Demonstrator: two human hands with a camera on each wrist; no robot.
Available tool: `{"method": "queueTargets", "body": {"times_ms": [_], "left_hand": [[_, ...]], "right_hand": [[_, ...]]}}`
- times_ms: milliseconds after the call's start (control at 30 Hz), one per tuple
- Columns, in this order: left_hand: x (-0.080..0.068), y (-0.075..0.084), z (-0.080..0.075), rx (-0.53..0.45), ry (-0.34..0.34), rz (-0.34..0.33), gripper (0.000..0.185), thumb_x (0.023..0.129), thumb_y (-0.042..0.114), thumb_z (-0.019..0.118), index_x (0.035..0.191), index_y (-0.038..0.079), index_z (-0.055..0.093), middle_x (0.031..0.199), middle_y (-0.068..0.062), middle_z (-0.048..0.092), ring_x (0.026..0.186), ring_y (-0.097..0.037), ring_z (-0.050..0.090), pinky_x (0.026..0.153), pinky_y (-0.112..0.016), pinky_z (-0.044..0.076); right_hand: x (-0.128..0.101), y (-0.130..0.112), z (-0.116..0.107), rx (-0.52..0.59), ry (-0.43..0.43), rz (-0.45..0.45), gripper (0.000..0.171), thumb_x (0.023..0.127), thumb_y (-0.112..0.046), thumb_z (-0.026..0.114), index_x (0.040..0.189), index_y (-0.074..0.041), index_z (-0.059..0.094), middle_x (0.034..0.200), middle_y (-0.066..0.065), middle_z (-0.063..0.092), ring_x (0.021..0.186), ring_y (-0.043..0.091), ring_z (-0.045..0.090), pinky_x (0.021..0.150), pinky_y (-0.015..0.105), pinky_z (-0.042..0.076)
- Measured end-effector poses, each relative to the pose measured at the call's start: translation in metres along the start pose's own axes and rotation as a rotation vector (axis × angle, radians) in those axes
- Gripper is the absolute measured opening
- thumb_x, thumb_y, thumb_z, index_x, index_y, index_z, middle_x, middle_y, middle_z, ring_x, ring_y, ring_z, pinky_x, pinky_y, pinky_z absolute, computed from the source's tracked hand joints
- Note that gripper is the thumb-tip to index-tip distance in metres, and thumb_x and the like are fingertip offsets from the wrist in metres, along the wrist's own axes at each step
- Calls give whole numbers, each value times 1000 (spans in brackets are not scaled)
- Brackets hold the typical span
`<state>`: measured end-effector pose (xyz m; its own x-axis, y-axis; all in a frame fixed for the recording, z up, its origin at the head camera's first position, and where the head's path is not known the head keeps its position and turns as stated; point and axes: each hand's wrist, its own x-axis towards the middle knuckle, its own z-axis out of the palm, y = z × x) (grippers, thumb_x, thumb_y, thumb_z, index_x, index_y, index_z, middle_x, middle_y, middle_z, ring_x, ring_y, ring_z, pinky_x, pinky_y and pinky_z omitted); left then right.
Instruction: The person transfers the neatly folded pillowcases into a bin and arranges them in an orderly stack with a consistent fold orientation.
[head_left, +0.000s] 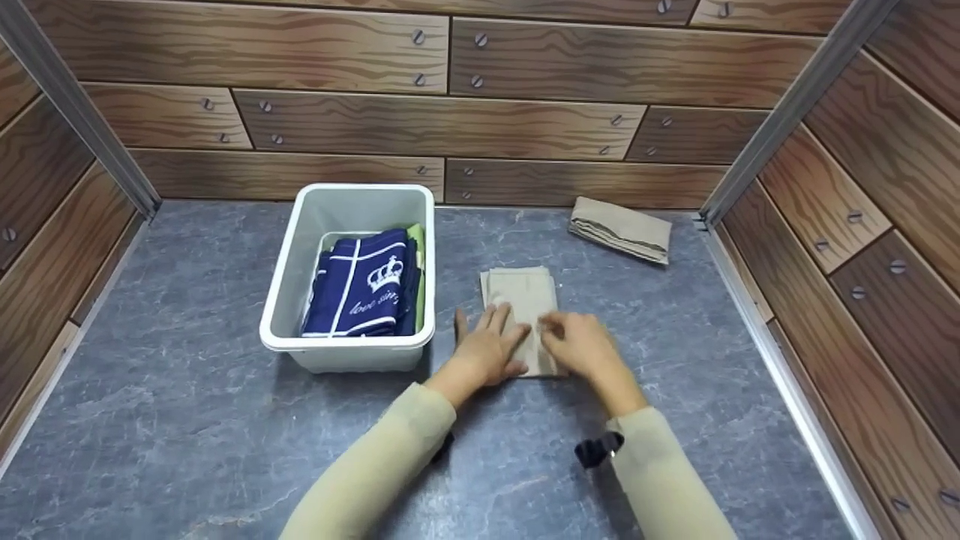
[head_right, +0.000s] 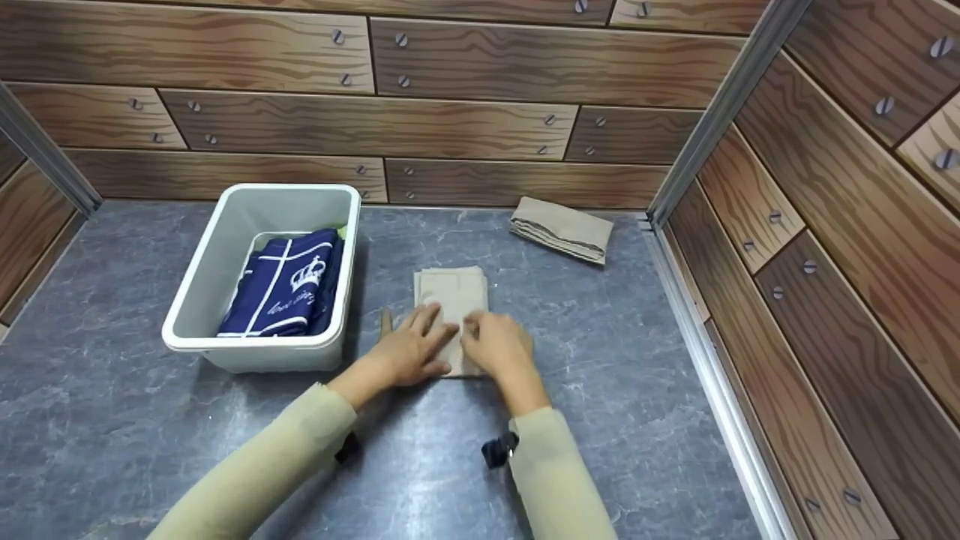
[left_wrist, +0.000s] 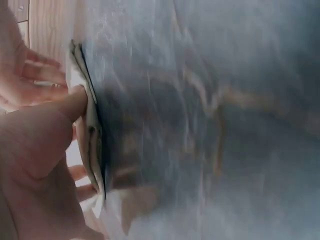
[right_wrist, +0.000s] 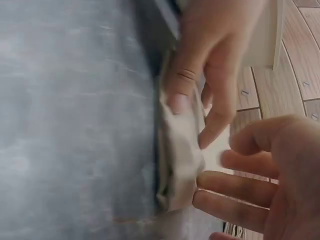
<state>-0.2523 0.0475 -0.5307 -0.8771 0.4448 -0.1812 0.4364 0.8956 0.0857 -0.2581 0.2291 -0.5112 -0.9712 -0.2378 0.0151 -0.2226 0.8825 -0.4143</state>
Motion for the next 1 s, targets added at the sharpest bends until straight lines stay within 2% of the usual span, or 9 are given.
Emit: {"method": "queueTargets", "body": {"times_ms": [67,133,267,400,500,633,733,867,1000], "left_hand": [[7,-3,1,-7,24,-14,71,99,61,42,159,31,22,167,-11,10,153,-34,11,112,-75,14],[12,-3,3,-19,23,-37,70,101,61,36,161,30,16,168,-12,5,154,-35,5,114,-73,11],[14,-2,9,-36,-19,-79,69,102,61,28,161,31,10,168,-13,-2,153,-38,1,116,-71,8],[9,-2,10,-51,-67,-90,69,102,63,24,161,32,6,168,-13,-6,153,-40,-2,117,-70,6],[7,-2,7,-33,-81,-71,70,101,64,24,161,33,6,168,-13,-6,153,-38,-2,118,-68,5],[8,-5,-1,76,-41,-23,75,98,68,30,161,32,13,168,-14,3,153,-36,1,118,-68,7],[13,-9,-7,130,-6,-4,86,92,73,41,161,30,14,167,-15,6,154,-35,2,118,-68,9],[18,-12,-12,72,-44,-1,99,86,74,52,162,27,10,167,-18,3,154,-34,3,117,-69,12],[20,-15,-15,-11,-118,-4,103,85,73,55,162,27,5,166,-19,-1,153,-35,3,115,-72,11]], "right_hand": [[11,3,0,14,0,-28,45,91,-21,62,135,-12,62,136,18,61,121,40,58,100,57,47],[18,6,7,-5,-28,-40,54,93,-22,59,145,-10,52,150,21,46,138,44,42,110,64,34],[19,9,24,-108,-118,-15,62,97,-27,52,154,-10,36,160,19,29,147,46,22,112,74,18],[12,4,33,-192,-126,4,61,100,-31,45,156,-12,32,162,15,25,148,44,21,114,73,15],[8,0,32,-263,-107,-21,60,99,-32,46,154,-9,36,160,17,31,148,43,23,115,71,16],[11,-1,24,-292,-60,-88,56,96,-29,54,146,-4,49,152,21,43,143,43,35,115,67,24],[17,3,21,-246,-36,-125,56,96,-26,57,147,-6,49,155,21,38,142,42,37,114,64,29],[25,9,24,-201,-87,-130,62,96,-25,52,154,-8,37,162,20,25,148,40,27,115,66,25],[30,8,23,-193,-140,-84,66,93,-28,51,155,-9,36,161,19,28,147,40,27,114,68,24]]}}
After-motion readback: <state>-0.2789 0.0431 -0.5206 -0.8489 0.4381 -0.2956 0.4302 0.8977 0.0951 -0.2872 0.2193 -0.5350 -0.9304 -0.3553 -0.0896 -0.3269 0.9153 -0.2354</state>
